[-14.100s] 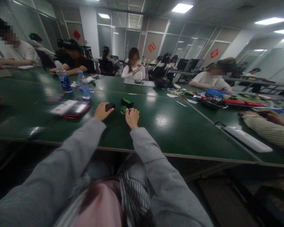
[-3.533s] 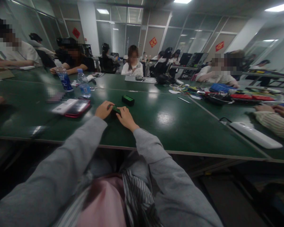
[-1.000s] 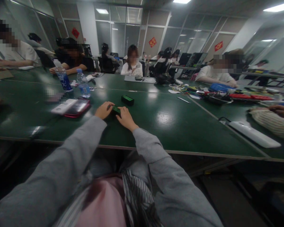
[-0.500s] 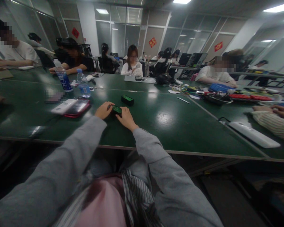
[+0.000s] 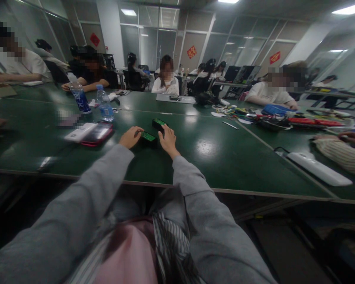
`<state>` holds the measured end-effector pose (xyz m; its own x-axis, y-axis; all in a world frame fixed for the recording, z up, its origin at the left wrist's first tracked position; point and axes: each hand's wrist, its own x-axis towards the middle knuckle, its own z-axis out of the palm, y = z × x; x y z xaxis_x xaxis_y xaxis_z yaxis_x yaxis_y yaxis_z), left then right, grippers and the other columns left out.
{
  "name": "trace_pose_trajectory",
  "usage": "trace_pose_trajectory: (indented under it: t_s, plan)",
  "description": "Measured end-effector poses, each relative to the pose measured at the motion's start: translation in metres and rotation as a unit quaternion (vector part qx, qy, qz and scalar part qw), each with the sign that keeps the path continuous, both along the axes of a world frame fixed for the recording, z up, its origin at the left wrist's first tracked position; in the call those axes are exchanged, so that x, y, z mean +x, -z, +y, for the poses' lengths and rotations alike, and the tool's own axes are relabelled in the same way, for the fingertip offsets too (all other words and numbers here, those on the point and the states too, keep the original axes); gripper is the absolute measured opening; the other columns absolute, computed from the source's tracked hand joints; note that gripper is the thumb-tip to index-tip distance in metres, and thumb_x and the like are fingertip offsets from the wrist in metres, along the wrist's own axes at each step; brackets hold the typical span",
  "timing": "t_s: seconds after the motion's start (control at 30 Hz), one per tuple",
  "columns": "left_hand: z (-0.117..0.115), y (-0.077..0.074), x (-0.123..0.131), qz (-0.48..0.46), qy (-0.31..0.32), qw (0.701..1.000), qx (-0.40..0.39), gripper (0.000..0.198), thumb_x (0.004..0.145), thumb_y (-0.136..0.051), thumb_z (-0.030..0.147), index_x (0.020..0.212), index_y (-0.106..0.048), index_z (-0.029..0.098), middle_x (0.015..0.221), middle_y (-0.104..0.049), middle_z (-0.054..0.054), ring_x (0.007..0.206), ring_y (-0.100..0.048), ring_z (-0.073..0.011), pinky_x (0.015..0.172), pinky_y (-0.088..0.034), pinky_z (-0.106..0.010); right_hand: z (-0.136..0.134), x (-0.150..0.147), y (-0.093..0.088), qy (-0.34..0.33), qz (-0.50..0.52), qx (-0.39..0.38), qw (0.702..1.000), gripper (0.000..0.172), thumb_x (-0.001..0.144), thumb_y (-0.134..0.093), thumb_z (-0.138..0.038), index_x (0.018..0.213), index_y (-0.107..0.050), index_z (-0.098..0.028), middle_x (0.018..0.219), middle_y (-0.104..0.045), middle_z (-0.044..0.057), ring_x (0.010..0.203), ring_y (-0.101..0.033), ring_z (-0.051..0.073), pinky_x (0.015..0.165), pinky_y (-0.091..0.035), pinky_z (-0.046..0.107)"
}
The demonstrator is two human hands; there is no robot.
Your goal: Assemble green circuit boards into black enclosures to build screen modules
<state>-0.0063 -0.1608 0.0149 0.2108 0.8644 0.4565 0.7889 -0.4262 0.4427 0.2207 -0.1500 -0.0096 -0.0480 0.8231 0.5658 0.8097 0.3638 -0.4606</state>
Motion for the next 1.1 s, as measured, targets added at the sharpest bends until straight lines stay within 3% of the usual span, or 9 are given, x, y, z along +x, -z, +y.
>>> trace_pose_trajectory:
  t_s: [0.07, 0.2, 0.57, 0.67, 0.8, 0.87, 1.0, 1.1]
  plan:
    - [0.0001, 0.0003, 0.0003, -0.002, 0.000, 1.000, 0.002, 0.026, 0.094, -0.043, 0.029, 0.116, -0.058, 0.031, 0.117, -0.060, -0.003, 0.099, -0.061, -0.0190, 0.090, -0.048, -0.035, 0.0010, -0.0009, 0.0032, -0.024, -0.030, -0.032, 0.999, 0.048, 0.098, -0.035, -0.043, 0.143, -0.038, -0.025, 0.146, -0.043, 0.008, 0.132, -0.036, 0.027, 0.105, -0.034, 0.054]
    - [-0.0006, -0.0011, 0.0008, -0.001, -0.005, 1.000, -0.008, 0.026, 0.094, -0.044, 0.028, 0.116, -0.058, 0.030, 0.118, -0.059, -0.003, 0.101, -0.061, -0.0191, 0.091, -0.047, -0.035, 0.0027, -0.0023, 0.0084, -0.039, -0.054, -0.084, 0.994, 0.044, 0.099, -0.037, -0.039, 0.138, -0.044, -0.021, 0.134, -0.053, 0.012, 0.126, -0.043, 0.029, 0.102, -0.036, 0.054]
    - [-0.0027, -0.0027, 0.0007, 0.002, -0.006, 1.000, -0.007, 0.027, 0.094, -0.043, 0.029, 0.117, -0.058, 0.030, 0.118, -0.059, -0.004, 0.102, -0.061, -0.0197, 0.090, -0.048, -0.036, 0.0027, -0.0016, 0.0095, -0.033, -0.064, -0.089, 0.993, 0.042, 0.099, -0.037, -0.039, 0.134, -0.046, -0.019, 0.127, -0.057, 0.015, 0.120, -0.046, 0.030, 0.098, -0.039, 0.051]
    - [-0.0018, -0.0012, 0.0004, 0.005, -0.003, 1.000, -0.001, 0.027, 0.094, -0.043, 0.029, 0.116, -0.058, 0.030, 0.118, -0.059, -0.004, 0.100, -0.061, -0.0197, 0.088, -0.048, -0.035, 0.0022, -0.0026, 0.0074, -0.023, -0.077, -0.076, 0.994, 0.050, 0.098, -0.036, -0.040, 0.142, -0.037, -0.017, 0.137, -0.048, 0.016, 0.125, -0.040, 0.031, 0.101, -0.037, 0.052]
    - [-0.0006, -0.0003, 0.0002, 0.006, -0.002, 1.000, 0.004, 0.026, 0.094, -0.043, 0.030, 0.116, -0.058, 0.030, 0.117, -0.059, -0.004, 0.096, -0.061, -0.0188, 0.088, -0.048, -0.035, 0.0021, -0.0052, 0.0025, 0.009, -0.126, -0.003, 0.992, 0.057, 0.098, -0.032, -0.037, 0.151, -0.020, -0.019, 0.156, -0.024, 0.010, 0.139, -0.022, 0.029, 0.109, -0.027, 0.052]
    - [-0.0003, -0.0005, 0.0005, 0.008, -0.005, 1.000, 0.002, 0.027, 0.094, -0.043, 0.029, 0.116, -0.058, 0.030, 0.116, -0.059, -0.004, 0.097, -0.061, -0.0189, 0.088, -0.048, -0.035, 0.0030, -0.0058, 0.0013, 0.008, -0.147, 0.008, 0.989, 0.056, 0.098, -0.031, -0.034, 0.151, -0.019, -0.018, 0.157, -0.022, 0.010, 0.142, -0.018, 0.028, 0.111, -0.023, 0.052]
    - [-0.0005, -0.0010, 0.0011, 0.008, -0.007, 1.000, -0.008, 0.027, 0.094, -0.044, 0.029, 0.117, -0.058, 0.030, 0.117, -0.059, -0.004, 0.099, -0.060, -0.0188, 0.090, -0.047, -0.035, 0.0058, -0.0040, 0.0031, -0.039, -0.178, -0.078, 0.980, 0.050, 0.095, -0.035, -0.022, 0.143, -0.034, -0.009, 0.141, -0.045, 0.019, 0.132, -0.037, 0.031, 0.104, -0.033, 0.051]
    - [-0.0009, -0.0012, 0.0010, 0.003, -0.005, 1.000, -0.006, 0.026, 0.094, -0.043, 0.029, 0.116, -0.058, 0.030, 0.116, -0.059, -0.004, 0.098, -0.060, -0.0188, 0.090, -0.047, -0.036, 0.0074, -0.0015, 0.0051, -0.051, -0.182, -0.096, 0.977, 0.045, 0.091, -0.039, -0.018, 0.136, -0.044, -0.010, 0.127, -0.055, 0.020, 0.122, -0.047, 0.031, 0.098, -0.039, 0.049]
